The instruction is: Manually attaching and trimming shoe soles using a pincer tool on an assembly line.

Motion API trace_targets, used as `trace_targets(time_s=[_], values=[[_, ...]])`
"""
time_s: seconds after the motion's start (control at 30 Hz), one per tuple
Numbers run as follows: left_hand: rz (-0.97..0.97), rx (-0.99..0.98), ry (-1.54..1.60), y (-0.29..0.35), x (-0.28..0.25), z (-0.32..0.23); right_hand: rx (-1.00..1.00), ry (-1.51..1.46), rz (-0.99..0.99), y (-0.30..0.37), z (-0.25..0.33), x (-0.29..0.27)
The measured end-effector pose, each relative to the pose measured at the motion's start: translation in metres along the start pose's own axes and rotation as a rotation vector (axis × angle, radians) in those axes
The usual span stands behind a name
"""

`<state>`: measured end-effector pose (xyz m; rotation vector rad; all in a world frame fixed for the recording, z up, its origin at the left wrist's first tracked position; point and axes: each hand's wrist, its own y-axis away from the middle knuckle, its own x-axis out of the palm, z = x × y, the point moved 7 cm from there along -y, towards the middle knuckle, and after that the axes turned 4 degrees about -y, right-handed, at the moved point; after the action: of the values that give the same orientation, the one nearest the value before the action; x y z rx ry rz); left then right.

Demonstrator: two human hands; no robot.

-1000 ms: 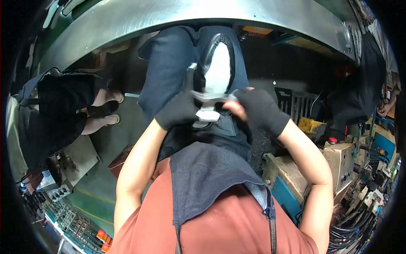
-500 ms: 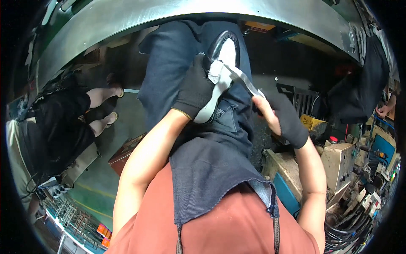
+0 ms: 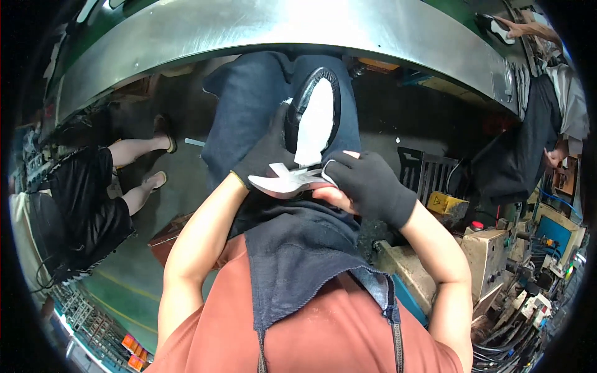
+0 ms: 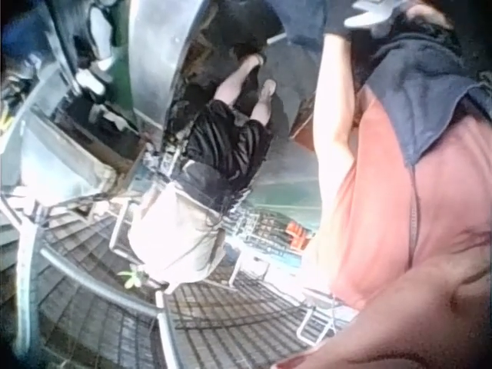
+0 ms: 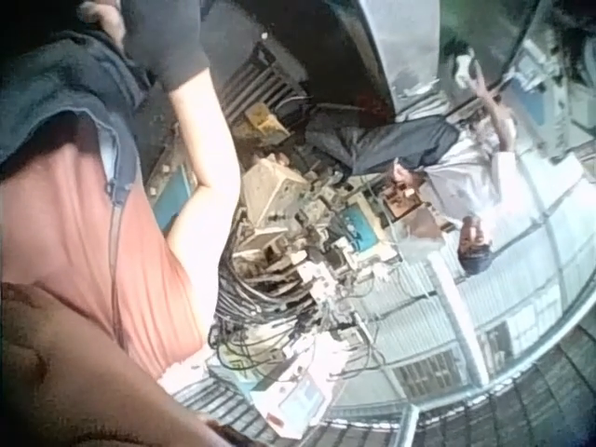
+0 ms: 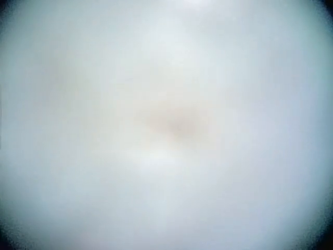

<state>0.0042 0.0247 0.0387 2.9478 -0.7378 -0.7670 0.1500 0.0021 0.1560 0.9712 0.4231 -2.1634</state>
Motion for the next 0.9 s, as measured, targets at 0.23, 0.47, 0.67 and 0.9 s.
trace_targets(time_s=[0.23, 0.47, 0.67, 0.9], values=[[0.086, -0.012, 0.032, 0.002, -0.012, -0.027, 0.072, 0.046, 0.029, -0.002, 0.011, 0.001], [-0.002, -0.072, 0.129, -0.009, 0.013, 0.018, 0.517, -0.124, -0.052, 0.011, -0.041, 0.0], [0.07, -0.107, 0.216, -0.012, 0.022, 0.027, 0.488, -0.269, -0.089, 0.008, -0.054, 0.011], [-0.071, -0.176, 0.134, -0.003, -0.001, -0.014, 0.912, -0.839, -0.544, 0.083, -0.087, 0.014]])
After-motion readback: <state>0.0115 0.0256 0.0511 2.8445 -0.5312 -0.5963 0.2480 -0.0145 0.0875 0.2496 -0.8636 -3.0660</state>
